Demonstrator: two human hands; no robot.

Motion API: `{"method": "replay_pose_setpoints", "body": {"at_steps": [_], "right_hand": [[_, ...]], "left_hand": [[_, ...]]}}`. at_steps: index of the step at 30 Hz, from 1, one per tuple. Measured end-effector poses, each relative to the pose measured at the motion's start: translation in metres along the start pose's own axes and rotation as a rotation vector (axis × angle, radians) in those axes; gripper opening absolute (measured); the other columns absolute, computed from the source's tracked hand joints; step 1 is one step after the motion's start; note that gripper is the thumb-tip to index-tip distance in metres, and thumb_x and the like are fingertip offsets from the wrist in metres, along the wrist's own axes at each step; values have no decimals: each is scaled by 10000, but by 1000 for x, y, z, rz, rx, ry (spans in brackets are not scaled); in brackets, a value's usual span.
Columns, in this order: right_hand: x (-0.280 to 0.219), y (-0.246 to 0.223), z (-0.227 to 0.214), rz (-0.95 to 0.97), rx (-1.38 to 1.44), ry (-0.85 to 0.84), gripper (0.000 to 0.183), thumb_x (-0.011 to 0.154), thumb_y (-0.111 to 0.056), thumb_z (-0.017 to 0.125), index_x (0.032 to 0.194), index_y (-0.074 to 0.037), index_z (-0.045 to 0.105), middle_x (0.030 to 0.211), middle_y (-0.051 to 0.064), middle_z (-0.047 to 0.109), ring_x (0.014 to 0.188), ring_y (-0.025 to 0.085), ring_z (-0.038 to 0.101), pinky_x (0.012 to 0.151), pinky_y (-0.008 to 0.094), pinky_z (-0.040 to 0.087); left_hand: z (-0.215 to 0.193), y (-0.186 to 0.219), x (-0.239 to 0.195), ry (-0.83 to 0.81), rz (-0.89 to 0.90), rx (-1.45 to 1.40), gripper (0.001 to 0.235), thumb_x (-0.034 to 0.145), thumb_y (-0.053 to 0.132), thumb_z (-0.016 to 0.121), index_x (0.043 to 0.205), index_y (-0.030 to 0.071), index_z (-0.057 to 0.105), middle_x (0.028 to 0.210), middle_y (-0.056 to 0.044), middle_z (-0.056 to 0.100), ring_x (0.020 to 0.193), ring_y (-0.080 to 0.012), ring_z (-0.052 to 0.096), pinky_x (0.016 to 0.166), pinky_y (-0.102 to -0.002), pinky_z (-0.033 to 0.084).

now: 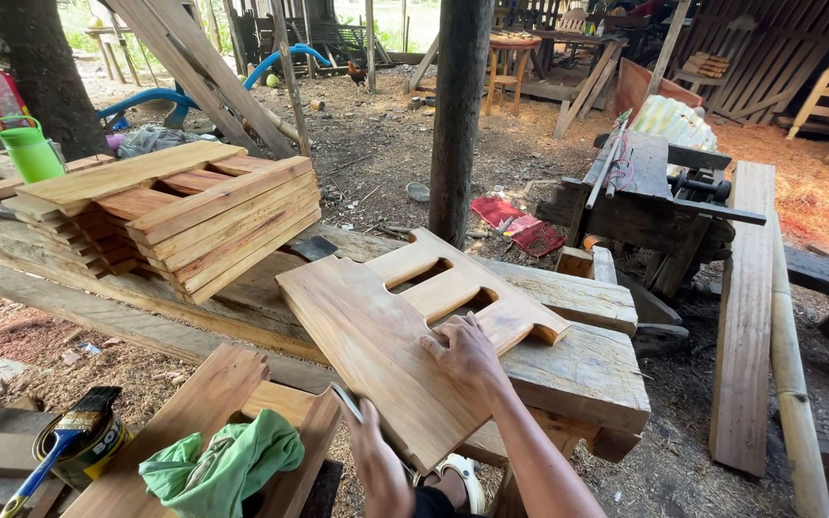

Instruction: The person sands a wooden chair backrest with a sanding block, smoothing the flat surfaces and edges. They then flip the piece over to sand the back side and the edges of the cutouts.

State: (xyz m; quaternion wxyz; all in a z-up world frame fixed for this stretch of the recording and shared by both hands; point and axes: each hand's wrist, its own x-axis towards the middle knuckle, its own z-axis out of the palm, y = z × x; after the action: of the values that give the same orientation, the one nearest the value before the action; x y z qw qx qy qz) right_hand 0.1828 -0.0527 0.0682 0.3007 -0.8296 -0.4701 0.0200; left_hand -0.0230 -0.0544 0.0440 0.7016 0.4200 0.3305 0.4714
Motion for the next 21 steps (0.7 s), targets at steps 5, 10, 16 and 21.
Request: {"method": "replay_pose_setpoints", "body": {"at_steps": [5,10,16,21], "right_hand": [[0,4,3,3,1,-6,483,919,-476,658,1156,-65,750,1167,104,709,1279,234,561,1273,427,178],[-5,-7,-4,14,10,8,468,928,-465,655,1145,-63,754,1181,104,706,1258,245,576,1279,429,176],[0,5,3,-32,-13,18,438,926,-434,660,1133,-61,760,1163,100,712,1274,252,553,1269,446,171],[3,2,2,-25,-13,2,450,926,-448,647,1140,-67,756,1173,99,709,1282,252,552,1270,448,171]], "left_hand": [[0,-6,-18,-30,-100,101,833,958,470,301,1674,193,-21,1714,-125,53,1529,-354,211,1231,-463,182],[-12,-13,69,-43,193,206,791,1043,450,295,1605,38,-78,1698,-228,-63,1589,-366,38,1283,-461,92],[8,4,8,-65,171,175,779,1037,463,278,1603,51,-67,1713,-213,-75,1587,-360,30,1276,-452,87],[8,-9,-11,-85,97,292,844,972,446,338,1649,114,-42,1701,-183,-48,1558,-352,102,1229,-457,166]]}}
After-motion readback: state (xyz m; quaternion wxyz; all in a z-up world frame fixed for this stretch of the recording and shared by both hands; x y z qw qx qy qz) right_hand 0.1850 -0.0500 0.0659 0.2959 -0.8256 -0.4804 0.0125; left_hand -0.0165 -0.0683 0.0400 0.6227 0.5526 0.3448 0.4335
